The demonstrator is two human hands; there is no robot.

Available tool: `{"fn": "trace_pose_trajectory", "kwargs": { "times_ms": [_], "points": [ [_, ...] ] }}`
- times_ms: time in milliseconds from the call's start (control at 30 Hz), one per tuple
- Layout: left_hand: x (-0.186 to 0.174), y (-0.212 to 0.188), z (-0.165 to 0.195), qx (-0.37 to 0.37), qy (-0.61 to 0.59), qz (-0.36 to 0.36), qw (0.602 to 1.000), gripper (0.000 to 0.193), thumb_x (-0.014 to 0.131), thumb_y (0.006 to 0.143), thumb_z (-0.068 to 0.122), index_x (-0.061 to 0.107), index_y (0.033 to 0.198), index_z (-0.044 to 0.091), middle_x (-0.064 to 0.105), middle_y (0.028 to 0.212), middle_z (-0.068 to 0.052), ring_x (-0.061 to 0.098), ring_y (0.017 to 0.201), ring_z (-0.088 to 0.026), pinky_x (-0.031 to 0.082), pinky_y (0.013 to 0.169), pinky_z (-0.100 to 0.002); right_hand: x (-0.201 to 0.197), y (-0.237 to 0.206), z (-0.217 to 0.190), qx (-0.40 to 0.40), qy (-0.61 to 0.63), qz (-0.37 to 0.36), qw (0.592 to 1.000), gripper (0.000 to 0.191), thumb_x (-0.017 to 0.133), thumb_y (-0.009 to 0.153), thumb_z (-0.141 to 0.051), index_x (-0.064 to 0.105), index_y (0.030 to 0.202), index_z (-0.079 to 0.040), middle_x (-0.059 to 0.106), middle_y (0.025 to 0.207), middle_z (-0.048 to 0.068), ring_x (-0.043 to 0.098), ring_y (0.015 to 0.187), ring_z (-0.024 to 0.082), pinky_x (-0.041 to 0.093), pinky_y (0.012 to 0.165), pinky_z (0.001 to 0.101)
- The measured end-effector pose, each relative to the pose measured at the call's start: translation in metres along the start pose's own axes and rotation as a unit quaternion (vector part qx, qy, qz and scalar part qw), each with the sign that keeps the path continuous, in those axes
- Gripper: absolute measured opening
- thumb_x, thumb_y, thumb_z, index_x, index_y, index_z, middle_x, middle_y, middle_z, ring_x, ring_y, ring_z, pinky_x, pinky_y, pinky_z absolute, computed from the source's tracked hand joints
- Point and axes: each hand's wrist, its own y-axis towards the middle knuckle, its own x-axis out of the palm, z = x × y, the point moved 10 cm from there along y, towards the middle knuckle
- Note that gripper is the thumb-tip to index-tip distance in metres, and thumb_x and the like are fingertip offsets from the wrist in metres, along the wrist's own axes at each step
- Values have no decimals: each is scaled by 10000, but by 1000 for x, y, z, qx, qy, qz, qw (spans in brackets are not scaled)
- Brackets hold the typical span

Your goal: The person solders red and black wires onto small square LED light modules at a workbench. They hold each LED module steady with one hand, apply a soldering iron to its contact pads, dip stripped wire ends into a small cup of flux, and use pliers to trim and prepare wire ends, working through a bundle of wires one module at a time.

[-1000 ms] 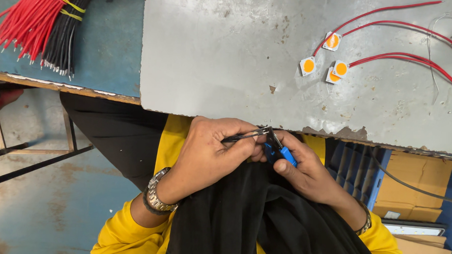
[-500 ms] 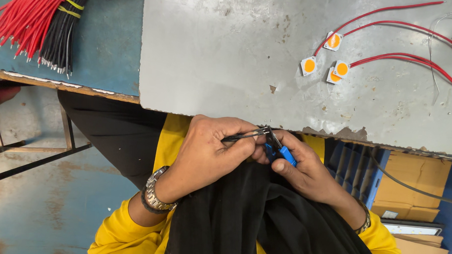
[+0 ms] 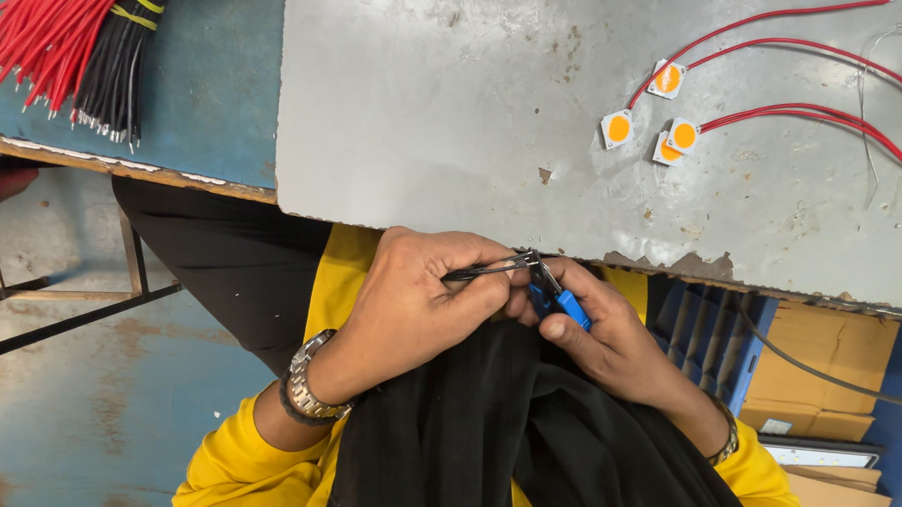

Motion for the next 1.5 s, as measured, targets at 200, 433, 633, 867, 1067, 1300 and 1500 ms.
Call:
{"fn": "trace_pose_trajectory", "kwargs": {
  "times_ms": [200,433,633,867,1067,1300,1500],
  "points": [
    [-2,-1,-2,-28,74,9,997,183,671,880,100,797,983,17,756,680,-58,566,540,-53,450,486,-241,0,-1,10,0,19,10,1000,416,616,1038,-423,613,1196,-39,589,957,-8,534,869,85,468,801,249],
    [-2,-4,19,19,172,14,985,260,644,999,154,635,1230,35,675,679,-89,657,582,-174,475,558,-291,-2,-6,10,-12,67,8,998,392,617,1043,-356,593,1259,-29,644,1014,28,623,937,117,523,867,283],
    [0,-4,24,42,135,28,990,146,645,991,158,701,1076,53,739,780,-62,725,626,-186,546,586,-278,-1,-8,6,-16,51,2,999,427,625,1044,-334,573,1316,-9,667,1066,51,651,992,144,536,931,314],
    [-1,-8,33,101,181,75,976,172,692,956,139,769,1085,55,758,800,-76,762,682,-177,572,606,-274,-1,-7,2,-24,38,-2,999,533,625,1033,-349,514,1408,12,656,1216,73,632,1179,163,483,1064,331],
    [1,-9,37,135,192,83,968,169,705,955,127,768,1071,22,760,803,-86,756,675,-178,572,608,-270,-3,-7,3,-14,-1,8,1000,546,638,1011,-343,515,1406,13,653,1218,70,638,1160,152,499,1031,319],
    [1,-9,31,117,169,80,975,169,696,960,135,768,1072,31,774,785,-50,772,669,-154,588,617,-255,-2,-6,1,-13,-33,17,999,491,636,1020,-334,546,1381,-13,663,1113,48,653,1030,126,539,950,296],
    [1,-10,36,148,198,89,965,173,706,958,129,763,1088,30,774,853,-77,763,714,-179,579,635,-265,-4,-7,6,-8,-24,23,999,450,609,1022,-386,582,1305,-38,638,1010,10,603,911,93,520,836,263]
  ]
}}
